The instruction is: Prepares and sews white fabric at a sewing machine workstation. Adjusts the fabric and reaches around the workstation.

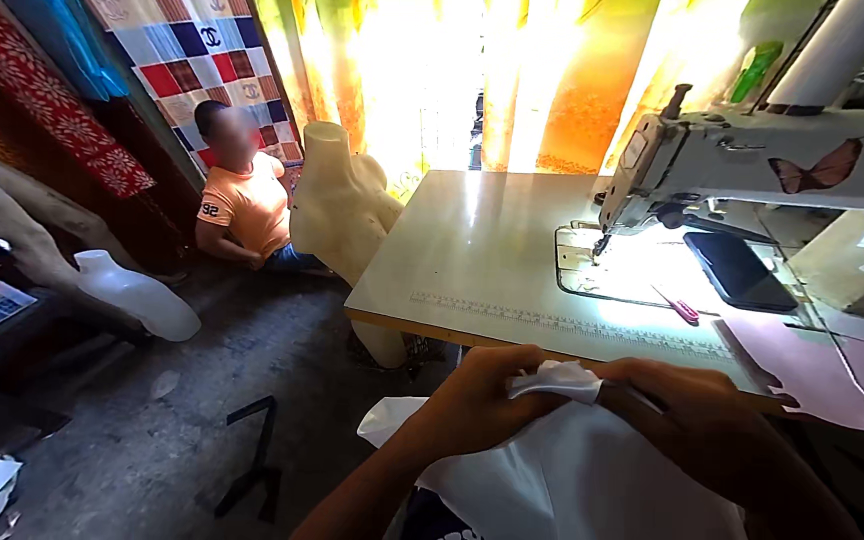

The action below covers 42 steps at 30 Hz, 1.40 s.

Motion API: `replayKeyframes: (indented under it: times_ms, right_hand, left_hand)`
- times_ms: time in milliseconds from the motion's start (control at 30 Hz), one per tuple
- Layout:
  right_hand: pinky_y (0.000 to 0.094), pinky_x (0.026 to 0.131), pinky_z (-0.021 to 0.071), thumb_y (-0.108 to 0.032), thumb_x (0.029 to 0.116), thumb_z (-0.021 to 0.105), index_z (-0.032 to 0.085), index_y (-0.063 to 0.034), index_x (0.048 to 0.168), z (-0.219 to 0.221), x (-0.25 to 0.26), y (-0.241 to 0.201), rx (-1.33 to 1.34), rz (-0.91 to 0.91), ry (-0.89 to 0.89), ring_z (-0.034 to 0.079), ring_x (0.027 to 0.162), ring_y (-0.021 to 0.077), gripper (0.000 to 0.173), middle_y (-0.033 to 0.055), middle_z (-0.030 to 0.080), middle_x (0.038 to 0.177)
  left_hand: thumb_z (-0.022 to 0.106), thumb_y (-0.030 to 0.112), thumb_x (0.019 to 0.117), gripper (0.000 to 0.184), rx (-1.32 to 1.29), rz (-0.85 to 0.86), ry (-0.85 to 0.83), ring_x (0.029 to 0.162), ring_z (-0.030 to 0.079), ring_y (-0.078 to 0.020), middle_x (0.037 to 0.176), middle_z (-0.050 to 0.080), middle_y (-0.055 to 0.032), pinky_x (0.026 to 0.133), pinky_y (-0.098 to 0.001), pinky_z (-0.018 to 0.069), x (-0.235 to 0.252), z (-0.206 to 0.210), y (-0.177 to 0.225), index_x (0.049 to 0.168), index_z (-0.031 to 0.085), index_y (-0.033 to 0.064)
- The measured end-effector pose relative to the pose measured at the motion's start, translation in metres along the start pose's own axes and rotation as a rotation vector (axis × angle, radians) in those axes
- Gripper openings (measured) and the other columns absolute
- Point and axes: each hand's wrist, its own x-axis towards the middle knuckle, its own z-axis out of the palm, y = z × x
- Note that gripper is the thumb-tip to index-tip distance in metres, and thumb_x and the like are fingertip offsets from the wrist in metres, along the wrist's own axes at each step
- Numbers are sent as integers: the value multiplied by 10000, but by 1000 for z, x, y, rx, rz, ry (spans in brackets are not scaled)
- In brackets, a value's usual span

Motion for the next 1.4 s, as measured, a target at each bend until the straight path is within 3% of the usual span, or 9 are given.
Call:
replayKeyframes:
  times_ms: [133,333,400,467,567,833,1067,1233,1400]
  right_hand:
    - [112,814,499,-257,1049,537,695,-59,970,-2,13,-6,28,-99,-24,668,864,18,265,52,733,876]
    - [162,768,516,-289,1066,520,654,-80,968,14,-7,-4,190,-159,-150,654,811,80,267,55,679,817]
    - [138,779,511,-288,1067,514,660,-78,975,14,-9,-2,182,-143,-137,654,825,56,271,48,691,837]
    - [128,767,503,-294,1068,511,663,-79,979,14,-10,-1,160,-120,-120,647,818,42,277,43,698,849]
    - [139,755,508,-272,1064,498,672,-84,974,15,-9,2,108,-104,-110,651,807,53,272,44,704,846]
    - [136,729,498,-271,1058,501,669,-87,966,17,-10,1,94,-91,-104,640,780,54,266,40,694,824]
    - [137,751,501,-271,1060,506,681,-84,985,19,-12,-1,102,-79,-95,649,801,58,267,45,702,836]
    - [131,733,492,-262,1058,506,686,-76,989,22,-14,-1,107,-55,-82,636,777,55,268,56,690,813]
    - [118,756,508,-279,1065,497,689,-91,1072,24,-14,-1,99,-4,-71,651,803,18,268,39,715,868]
  left_hand:
    - [682,60,940,347,-138,1,-111,985,649,-45,1089,694,-128,893,-215,531,-2,-9,5,1233,604,-109]
    - [494,354,1074,431,-440,-48,-409,745,511,125,797,584,100,685,-83,418,-16,-23,-19,1013,655,-41]
    - [512,293,1075,310,-494,-76,-387,709,505,137,751,561,155,641,-75,401,-18,-25,-24,940,642,46]
    - [603,108,1012,106,-475,-98,-342,749,579,89,799,632,109,677,-113,472,-19,-24,-24,973,648,20]
    - [662,20,949,60,-419,-123,-299,810,627,51,867,677,68,744,-154,522,-17,-22,-22,1004,653,-2]
    - [665,52,956,98,-438,-234,-291,809,645,43,879,686,83,743,-162,539,-11,-25,-20,1044,661,7]
    - [716,93,930,125,-387,-273,-316,650,589,81,706,642,130,594,-116,466,-7,-30,-23,816,665,100]
    - [716,-26,886,147,-458,-188,-216,790,657,35,843,694,107,725,-171,547,-7,-27,-20,947,645,87]
    - [708,38,922,62,-371,-116,-154,782,595,38,881,644,67,694,-152,501,-6,-24,-27,929,646,39]
